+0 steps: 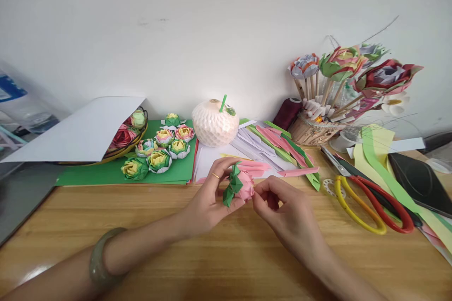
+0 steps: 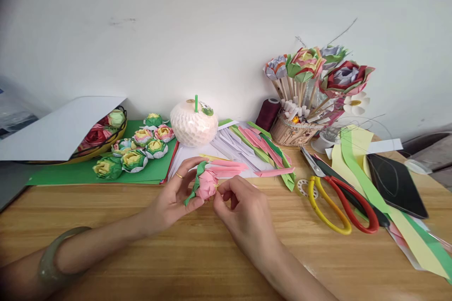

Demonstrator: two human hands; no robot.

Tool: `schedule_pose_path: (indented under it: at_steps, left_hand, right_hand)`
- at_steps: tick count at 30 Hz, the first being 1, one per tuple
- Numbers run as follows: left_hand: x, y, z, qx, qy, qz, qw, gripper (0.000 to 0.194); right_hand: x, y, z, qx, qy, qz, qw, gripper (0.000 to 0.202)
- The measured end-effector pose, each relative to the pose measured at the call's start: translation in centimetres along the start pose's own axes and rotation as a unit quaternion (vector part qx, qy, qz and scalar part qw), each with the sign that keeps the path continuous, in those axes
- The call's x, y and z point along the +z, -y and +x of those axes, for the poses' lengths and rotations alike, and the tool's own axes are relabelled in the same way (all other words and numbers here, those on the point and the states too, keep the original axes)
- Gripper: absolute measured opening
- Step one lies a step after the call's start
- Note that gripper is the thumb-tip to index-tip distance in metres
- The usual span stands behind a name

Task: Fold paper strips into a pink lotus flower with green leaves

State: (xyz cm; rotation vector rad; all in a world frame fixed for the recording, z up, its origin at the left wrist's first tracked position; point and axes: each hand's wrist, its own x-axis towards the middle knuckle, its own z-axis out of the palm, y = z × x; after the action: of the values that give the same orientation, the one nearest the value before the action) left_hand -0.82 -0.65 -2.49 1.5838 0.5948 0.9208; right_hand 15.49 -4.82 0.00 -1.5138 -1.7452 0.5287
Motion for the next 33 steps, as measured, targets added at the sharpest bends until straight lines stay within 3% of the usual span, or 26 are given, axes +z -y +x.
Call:
schedule_pose_path:
  at_steps: [4,8,15,23,33]
  left_hand:
    - [0.2,0.2,-0.1,0.029,-0.026,0.024,0.999,0.054]
    - [0.2,0.4,-0.3,0.056,-0.034,0.054,0.996,0.058]
    - [0.2,0.5,-0.2,0.027,-0.074,0.004,0.997,0.056]
    - [0.4,-0.1,0.2,-0.014,-0.088,-0.106,0.99,0.051]
    - [0.6,-0.1,0.0,-0.024,-0.065,-0.144,0.987,0.05]
  right_hand:
    - [0.0,0.1,0.0,0.027,0.01,0.015,0.999,0.015]
    - [-0.3,0.4,0.4,0.108,0.058,0.122,0.985,0.017]
    - [-0.7,0.3,0.6,0.154,0.075,0.302,0.938,0.019]
    - [-0.1,-0.7,0.5,0.174,0.101,0.466,0.862,0.015]
    - [-0.2,-0.1,0.7,0.183,0.104,0.424,0.881,0.017]
